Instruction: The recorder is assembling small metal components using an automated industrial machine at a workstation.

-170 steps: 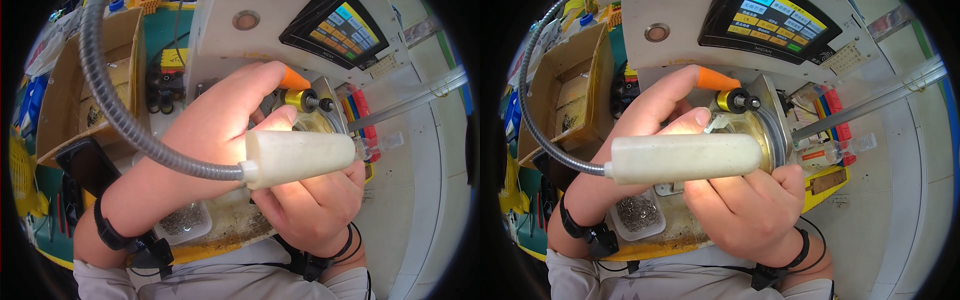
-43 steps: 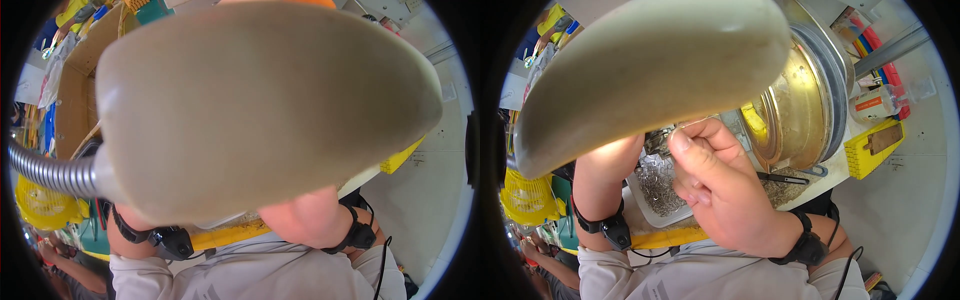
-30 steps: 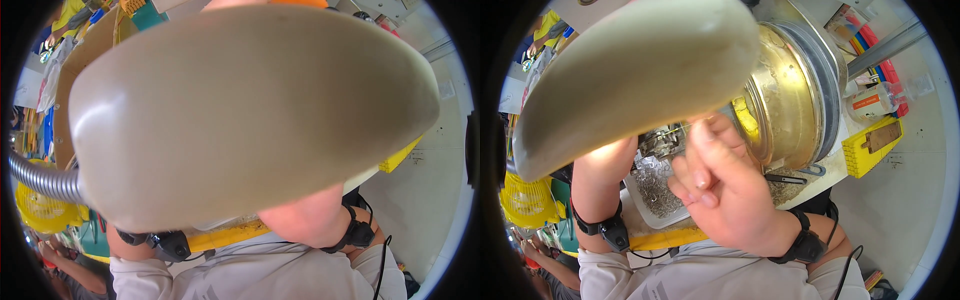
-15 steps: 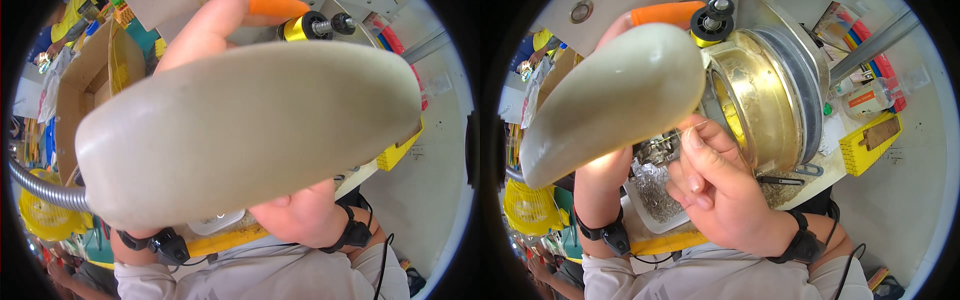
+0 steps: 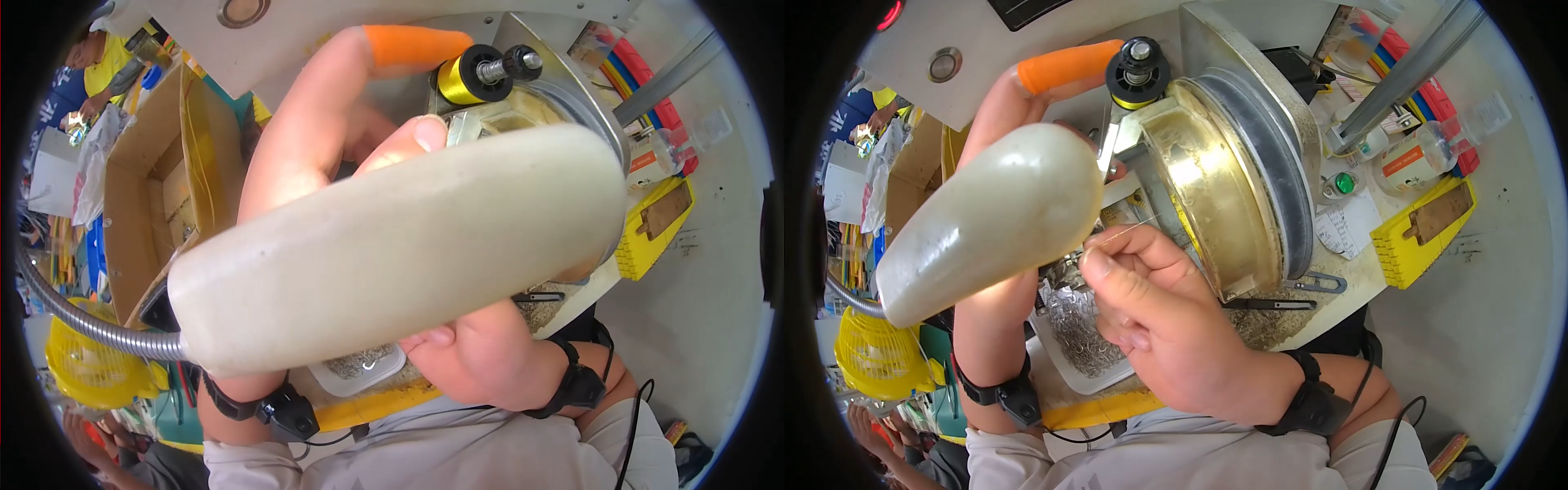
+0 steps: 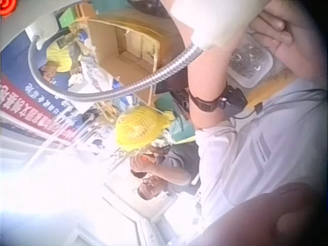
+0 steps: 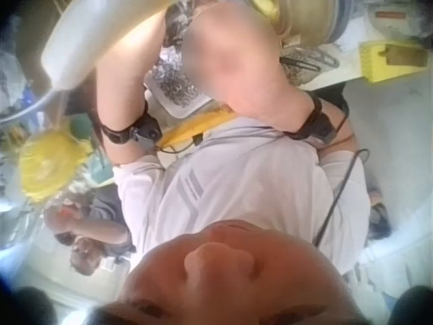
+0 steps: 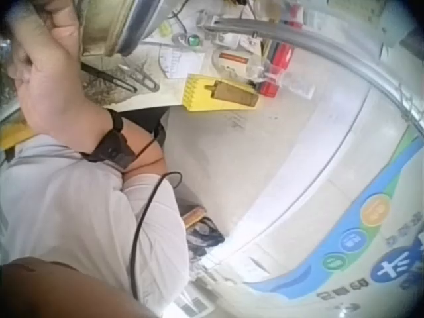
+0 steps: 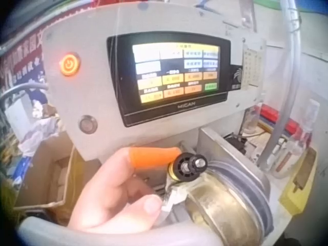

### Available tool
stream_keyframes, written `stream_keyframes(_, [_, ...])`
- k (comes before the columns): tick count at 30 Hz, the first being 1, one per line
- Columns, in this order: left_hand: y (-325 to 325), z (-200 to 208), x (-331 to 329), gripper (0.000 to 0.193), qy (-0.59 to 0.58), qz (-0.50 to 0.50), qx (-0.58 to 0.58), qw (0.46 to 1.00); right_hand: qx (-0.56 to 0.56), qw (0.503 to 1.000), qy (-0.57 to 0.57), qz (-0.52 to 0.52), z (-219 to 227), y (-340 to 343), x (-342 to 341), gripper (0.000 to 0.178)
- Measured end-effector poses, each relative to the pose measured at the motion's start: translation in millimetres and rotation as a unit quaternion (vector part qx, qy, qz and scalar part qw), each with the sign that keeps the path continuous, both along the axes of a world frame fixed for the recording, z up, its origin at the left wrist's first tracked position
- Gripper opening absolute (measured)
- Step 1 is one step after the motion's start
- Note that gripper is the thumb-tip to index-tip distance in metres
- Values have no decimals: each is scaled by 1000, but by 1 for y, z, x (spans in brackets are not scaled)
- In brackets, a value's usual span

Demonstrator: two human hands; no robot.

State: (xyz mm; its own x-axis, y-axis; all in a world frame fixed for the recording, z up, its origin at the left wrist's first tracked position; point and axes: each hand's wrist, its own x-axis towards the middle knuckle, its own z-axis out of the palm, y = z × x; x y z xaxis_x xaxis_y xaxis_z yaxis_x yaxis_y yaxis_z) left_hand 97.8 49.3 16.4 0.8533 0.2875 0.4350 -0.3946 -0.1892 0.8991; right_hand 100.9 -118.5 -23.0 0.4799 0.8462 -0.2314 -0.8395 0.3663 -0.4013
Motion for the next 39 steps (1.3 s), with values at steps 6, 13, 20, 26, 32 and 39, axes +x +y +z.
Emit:
stream_keyframes(6, [9,-3,-1,85,16,-16,28,999,113,987,112,-34,-8,-2,-5,15])
stream_keyframes(13, [-1,2,-9,83,28,-6,-38,999,43,999,30,12,-4,3,-4,16])
stream_keyframes(20, [-7,-2,3,79,-1,-35,-75,997,103,990,83,-47,-11,-1,-1,20])
stream_keyframes(26, [-7,5,-11,75,3,-39,-75,996,-9,1000,-22,14,-4,5,-4,22])
stream_keyframes(32, [-16,9,-4,74,-2,-24,-53,998,-22,999,23,-6,-5,4,-4,19])
stream_keyframes(39, [-6,15,-10,72,2,-12,-23,1000,-32,995,86,-35,-7,0,-6,15])
